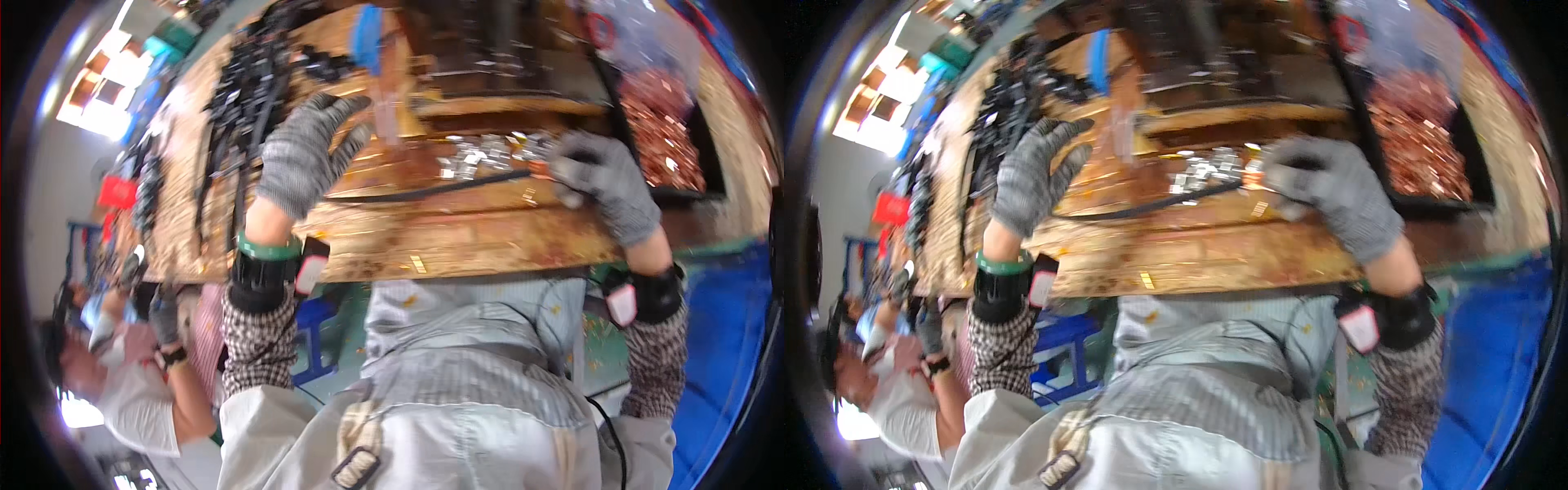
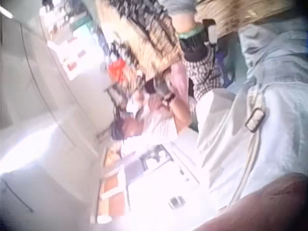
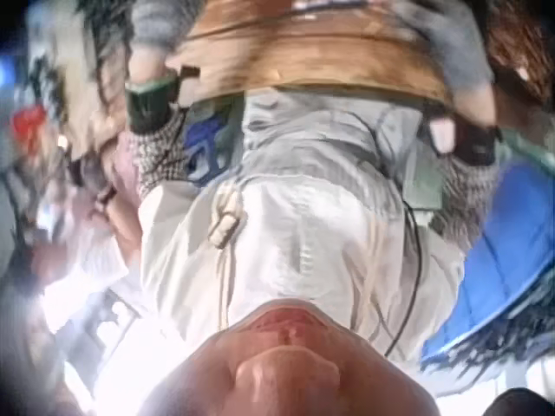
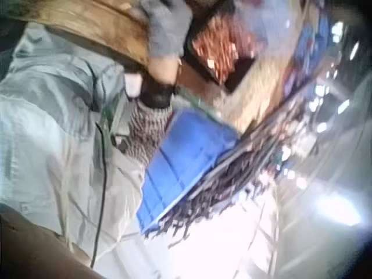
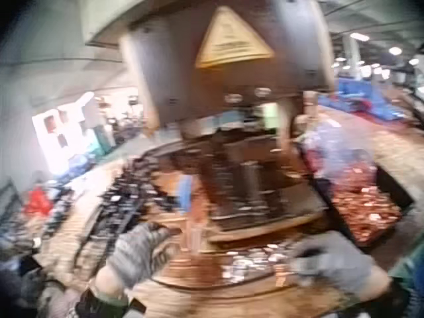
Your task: Manually aligning and crimping metal ring terminals onto thick electrical cables using a bench-mounted crimping machine.
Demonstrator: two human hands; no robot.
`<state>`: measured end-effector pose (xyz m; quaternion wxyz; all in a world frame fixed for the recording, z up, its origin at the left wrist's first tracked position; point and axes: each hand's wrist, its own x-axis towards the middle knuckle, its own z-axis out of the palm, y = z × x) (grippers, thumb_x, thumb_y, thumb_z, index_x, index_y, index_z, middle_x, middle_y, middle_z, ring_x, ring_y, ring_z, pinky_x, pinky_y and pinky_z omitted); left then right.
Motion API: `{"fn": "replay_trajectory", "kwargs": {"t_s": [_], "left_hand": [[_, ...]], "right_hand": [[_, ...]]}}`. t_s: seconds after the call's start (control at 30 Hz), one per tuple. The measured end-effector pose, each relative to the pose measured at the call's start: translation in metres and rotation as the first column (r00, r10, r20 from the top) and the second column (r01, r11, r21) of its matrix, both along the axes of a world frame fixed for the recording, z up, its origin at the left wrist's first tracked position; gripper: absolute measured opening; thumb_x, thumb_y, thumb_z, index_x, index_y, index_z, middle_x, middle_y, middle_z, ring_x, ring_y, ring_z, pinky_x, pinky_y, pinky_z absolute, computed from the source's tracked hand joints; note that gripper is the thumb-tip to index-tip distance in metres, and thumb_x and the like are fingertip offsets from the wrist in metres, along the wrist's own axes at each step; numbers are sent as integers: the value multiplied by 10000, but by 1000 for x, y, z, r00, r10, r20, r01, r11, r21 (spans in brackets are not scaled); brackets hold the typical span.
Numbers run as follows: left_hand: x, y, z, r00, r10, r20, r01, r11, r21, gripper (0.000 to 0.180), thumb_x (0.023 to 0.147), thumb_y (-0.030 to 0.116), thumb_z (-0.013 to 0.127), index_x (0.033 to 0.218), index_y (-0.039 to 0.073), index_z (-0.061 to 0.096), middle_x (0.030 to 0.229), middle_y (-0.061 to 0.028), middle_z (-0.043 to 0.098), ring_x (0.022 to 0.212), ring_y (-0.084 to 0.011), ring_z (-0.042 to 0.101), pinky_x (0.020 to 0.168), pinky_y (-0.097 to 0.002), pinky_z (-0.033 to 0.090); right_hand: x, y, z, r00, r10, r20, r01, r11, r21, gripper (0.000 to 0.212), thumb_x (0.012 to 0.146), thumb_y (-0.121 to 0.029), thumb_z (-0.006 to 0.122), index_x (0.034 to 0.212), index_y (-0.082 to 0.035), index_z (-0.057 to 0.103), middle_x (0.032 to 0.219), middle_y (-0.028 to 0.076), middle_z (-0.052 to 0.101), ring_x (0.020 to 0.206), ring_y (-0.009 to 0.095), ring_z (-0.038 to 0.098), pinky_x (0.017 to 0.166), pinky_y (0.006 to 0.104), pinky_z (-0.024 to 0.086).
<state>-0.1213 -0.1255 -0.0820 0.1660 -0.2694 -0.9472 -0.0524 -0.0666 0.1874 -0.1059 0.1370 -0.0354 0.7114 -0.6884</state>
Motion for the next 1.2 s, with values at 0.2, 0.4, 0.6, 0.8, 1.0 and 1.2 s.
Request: {"fn": "replay_trajectory", "kwargs": {"t_s": [0.2, 0.4, 0.6, 0.8, 1.0, 1.2], "left_hand": [[-34, -132, -2, 834, 524, 172, -396, 786, -474, 406, 753, 336, 609, 1089, 111, 577, 944, -179, 601, 866, -302, 576, 791, -385, 458], [-89, -241, -17, 523, 234, 820, -485, 872, 61, 568, 738, 211, 701, 1207, -4, 464, 959, -66, 594, 784, -156, 556, 640, -288, 481], [-71, -157, -13, 317, 331, 889, -541, 833, -118, 374, 760, 186, 684, 1042, -5, 529, 910, -74, 590, 774, -132, 581, 630, -258, 501], [3, -168, -21, 885, 209, 416, -449, 619, 645, 392, 750, 167, 695, 1044, -20, 514, 906, -56, 566, 752, -109, 536, 649, -206, 440], [25, -164, -11, 966, 237, -105, 19, 338, 941, 491, 691, 128, 735, 1093, -1, 483, 1004, -105, 574, 905, -201, 579, 750, -314, 497], [9, -188, -52, 970, 171, 173, -224, 353, 908, 438, 664, 48, 741, 1034, 31, 509, 960, -43, 570, 825, -148, 554, 725, -269, 470]], "right_hand": [[-12, -3, -21, 996, 88, -4, -88, 993, -79, 248, 770, -164, 620, 927, 26, 607, 668, 37, 573, 568, 90, 528, 531, 207, 423], [-20, 2, -14, 982, 160, -103, -169, 982, -87, 384, 744, -436, 625, 952, -114, 651, 979, 123, 636, 822, 305, 617, 792, 439, 480], [-25, -1, -34, 992, 59, -110, -67, 995, -69, 254, 772, -100, 615, 987, 35, 600, 867, 74, 627, 748, 139, 612, 678, 230, 523], [0, 11, -33, 990, -131, -55, 123, 983, -134, 163, 794, -168, 599, 831, -9, 584, 628, -5, 499, 529, 49, 434, 514, 174, 373], [-9, -5, -34, 992, -81, 98, 107, 945, -310, 183, 781, -116, 644, 920, -1, 618, 757, 53, 620, 635, 100, 593, 582, 182, 495], [-24, -28, -30, 990, -125, 59, 137, 932, -335, 171, 779, -97, 642, 901, 19, 611, 749, 72, 617, 635, 115, 595, 573, 200, 505]]}}
